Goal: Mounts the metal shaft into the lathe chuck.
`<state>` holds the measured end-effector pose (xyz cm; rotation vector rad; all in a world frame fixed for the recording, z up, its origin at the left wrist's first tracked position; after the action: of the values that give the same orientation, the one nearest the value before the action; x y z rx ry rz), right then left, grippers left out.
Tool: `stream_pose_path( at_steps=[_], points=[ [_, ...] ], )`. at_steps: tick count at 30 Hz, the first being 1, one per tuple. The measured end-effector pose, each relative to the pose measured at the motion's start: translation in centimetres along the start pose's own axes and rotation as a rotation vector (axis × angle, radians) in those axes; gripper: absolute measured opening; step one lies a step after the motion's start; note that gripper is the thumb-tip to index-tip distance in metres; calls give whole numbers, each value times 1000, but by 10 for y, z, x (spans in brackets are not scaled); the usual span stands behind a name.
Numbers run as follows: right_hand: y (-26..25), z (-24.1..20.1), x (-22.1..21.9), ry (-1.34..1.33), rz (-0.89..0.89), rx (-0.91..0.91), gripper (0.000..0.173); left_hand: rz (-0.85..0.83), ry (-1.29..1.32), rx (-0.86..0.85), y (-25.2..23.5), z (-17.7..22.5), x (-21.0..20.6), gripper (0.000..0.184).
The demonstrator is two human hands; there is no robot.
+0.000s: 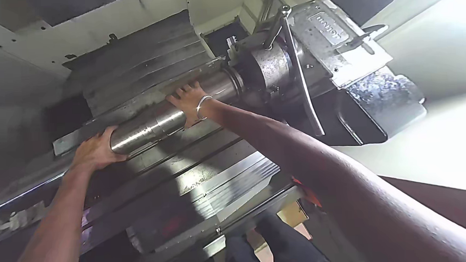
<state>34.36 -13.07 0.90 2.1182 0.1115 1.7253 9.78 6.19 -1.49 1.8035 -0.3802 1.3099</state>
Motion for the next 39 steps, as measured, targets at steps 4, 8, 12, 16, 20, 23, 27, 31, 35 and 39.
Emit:
stream_pose_path(
  at_steps=[4,8,12,16,20,23,27,31,35,39],
  points=[
    [-3,1,0,7,17,-1,133,-7,10,-14,-2,-1,-1,122],
    [0,0,0,7,19,2,131,1,18,11,3,1,2,121],
    [0,-1,-1,17,-2,-2,133,1,26,40,8,5,5,118],
    [1,-2,-2,-1,18,1,133,35,40,67,12,6,4,116],
    [4,-3,-4,16,81,-11,129,116,43,92,21,11,6,114],
    [9,-5,-7,23,95,-14,126,165,29,90,25,14,6,112],
    [7,-4,-3,47,108,9,127,96,-5,83,19,13,7,115],
    [5,-3,-1,42,86,10,128,20,-14,85,15,13,9,116],
    [-1,-1,0,-17,16,2,130,-68,-15,74,9,9,9,120],
    [-4,2,-4,-33,33,2,128,-70,-15,48,6,7,7,119]
  ],
)
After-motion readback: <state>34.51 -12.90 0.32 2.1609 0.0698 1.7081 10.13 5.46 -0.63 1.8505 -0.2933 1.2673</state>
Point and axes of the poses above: each hand's wrist, its own y-axis away from the middle knuckle, its own x-axis out of the back of the hand, z = x × y, the point moved 8 cm from there along -y, towards the middle knuckle, and after that the axes turned 3 degrees about -y, right-handed, at the moved point
